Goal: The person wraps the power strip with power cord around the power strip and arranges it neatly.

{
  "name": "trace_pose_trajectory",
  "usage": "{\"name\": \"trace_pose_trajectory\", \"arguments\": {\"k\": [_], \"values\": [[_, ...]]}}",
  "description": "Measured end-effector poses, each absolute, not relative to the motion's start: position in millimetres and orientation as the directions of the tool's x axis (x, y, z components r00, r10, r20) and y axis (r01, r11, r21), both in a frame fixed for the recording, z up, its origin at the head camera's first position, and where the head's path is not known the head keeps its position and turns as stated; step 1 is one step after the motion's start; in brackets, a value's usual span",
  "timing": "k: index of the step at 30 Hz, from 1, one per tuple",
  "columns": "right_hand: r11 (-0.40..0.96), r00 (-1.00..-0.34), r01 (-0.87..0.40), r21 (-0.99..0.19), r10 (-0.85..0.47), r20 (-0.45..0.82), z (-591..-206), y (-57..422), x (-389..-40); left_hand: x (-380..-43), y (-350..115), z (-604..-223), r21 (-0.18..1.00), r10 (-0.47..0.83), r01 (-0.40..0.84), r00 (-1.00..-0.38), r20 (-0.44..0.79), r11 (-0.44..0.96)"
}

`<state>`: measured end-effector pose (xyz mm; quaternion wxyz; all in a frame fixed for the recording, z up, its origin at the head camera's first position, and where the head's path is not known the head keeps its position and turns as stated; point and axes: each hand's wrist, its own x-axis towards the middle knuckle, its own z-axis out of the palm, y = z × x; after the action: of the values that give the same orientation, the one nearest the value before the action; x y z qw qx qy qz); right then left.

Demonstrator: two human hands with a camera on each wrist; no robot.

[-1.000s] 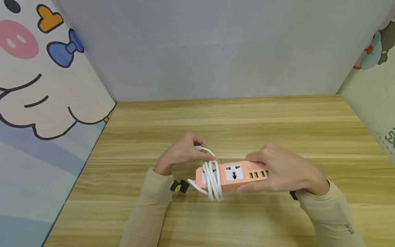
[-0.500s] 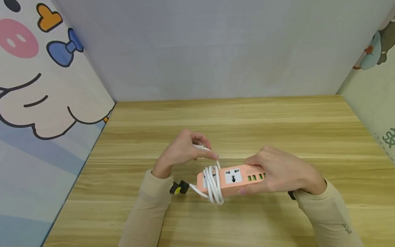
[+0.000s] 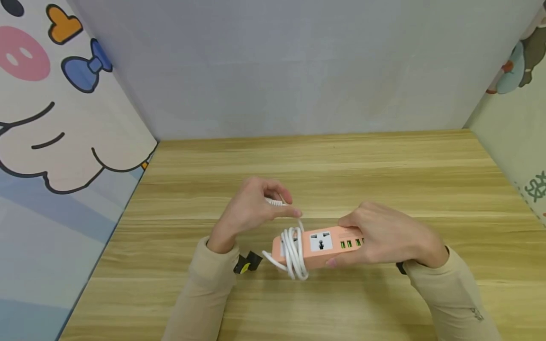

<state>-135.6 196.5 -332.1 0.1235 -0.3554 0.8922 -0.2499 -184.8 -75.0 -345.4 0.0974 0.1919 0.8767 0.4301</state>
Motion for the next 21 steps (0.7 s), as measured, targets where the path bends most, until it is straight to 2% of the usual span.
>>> {"name": "trace_pose_trajectory", "arguments": {"k": [13, 21], "values": [[0.672, -0.753, -0.551, -0.494, -0.656, -0.052, -337.3, 197.1, -141.5, -176.7, -74.9, -338.9, 0.750, 0.445, 0.397, -0.882, 0.153, 0.529], [0.711, -0.781, -0.513, -0.481, -0.619, -0.083, -343.1, 199.0, -147.0, -167.8, -68.7, -334.2, 0.678, 0.439, 0.438, -0.879, 0.185, 0.591]]}}
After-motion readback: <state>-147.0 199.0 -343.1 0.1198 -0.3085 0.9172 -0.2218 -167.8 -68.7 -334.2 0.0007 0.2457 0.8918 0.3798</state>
